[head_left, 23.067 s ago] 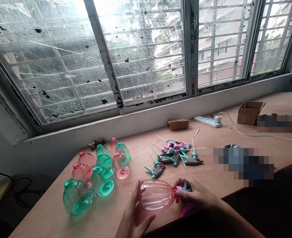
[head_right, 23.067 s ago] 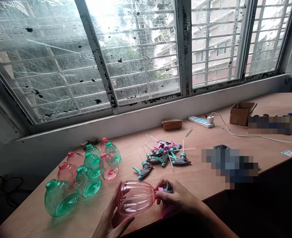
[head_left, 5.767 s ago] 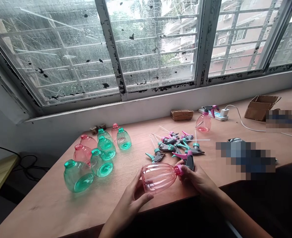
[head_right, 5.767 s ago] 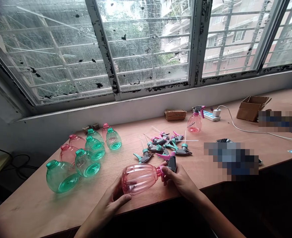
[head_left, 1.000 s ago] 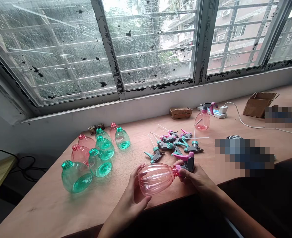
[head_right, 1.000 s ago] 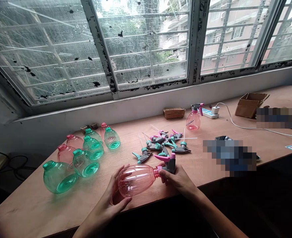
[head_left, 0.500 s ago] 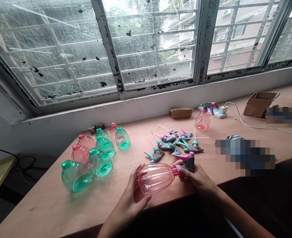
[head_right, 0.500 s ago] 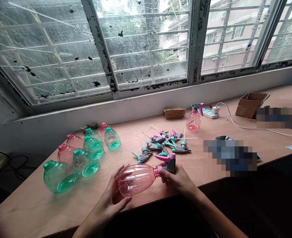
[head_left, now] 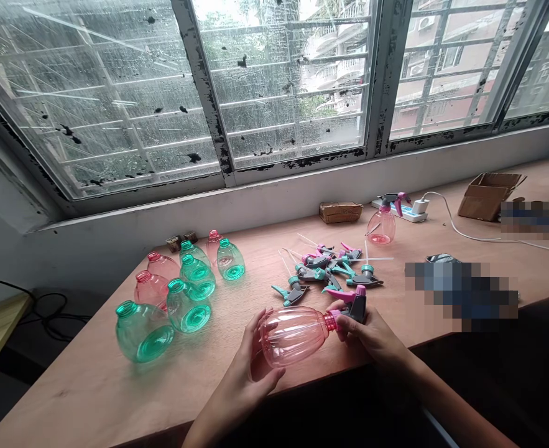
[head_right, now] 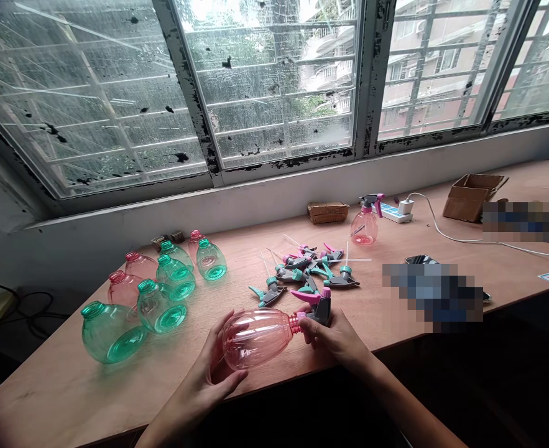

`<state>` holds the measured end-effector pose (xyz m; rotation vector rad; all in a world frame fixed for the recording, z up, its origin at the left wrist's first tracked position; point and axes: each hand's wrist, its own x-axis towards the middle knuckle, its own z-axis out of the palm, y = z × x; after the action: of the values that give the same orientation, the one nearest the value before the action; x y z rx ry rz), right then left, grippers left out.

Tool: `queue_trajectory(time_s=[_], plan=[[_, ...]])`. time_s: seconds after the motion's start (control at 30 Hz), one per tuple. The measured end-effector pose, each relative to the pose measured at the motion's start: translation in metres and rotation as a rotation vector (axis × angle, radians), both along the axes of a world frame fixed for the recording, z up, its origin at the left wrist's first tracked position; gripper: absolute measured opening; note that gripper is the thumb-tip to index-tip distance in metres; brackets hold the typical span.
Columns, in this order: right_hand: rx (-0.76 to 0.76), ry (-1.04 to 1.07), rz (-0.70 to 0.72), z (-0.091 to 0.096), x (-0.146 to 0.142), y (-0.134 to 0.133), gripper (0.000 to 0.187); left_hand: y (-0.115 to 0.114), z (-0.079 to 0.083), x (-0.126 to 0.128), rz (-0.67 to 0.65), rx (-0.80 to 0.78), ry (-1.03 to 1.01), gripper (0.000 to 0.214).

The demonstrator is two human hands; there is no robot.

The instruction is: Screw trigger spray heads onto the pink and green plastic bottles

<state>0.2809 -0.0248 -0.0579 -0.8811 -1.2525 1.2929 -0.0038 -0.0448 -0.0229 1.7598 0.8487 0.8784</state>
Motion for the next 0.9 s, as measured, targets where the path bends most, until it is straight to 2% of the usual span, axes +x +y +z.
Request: queue_trajectory(time_s=[0.47, 0.9], plan=[[-0.025, 0.024, -0.004, -0.0023, -0.0011, 0.0003, 0.041, -0.0005, 0.001, 0.0017, 0.015, 0.043, 0.03, 0.075], [-0.015, 0.02, -0.005, 0.0008, -0.001, -0.0004, 0.042, 0.0027, -0.0041, -0.0025, -0.015, 0.008, 0.005, 0.077]])
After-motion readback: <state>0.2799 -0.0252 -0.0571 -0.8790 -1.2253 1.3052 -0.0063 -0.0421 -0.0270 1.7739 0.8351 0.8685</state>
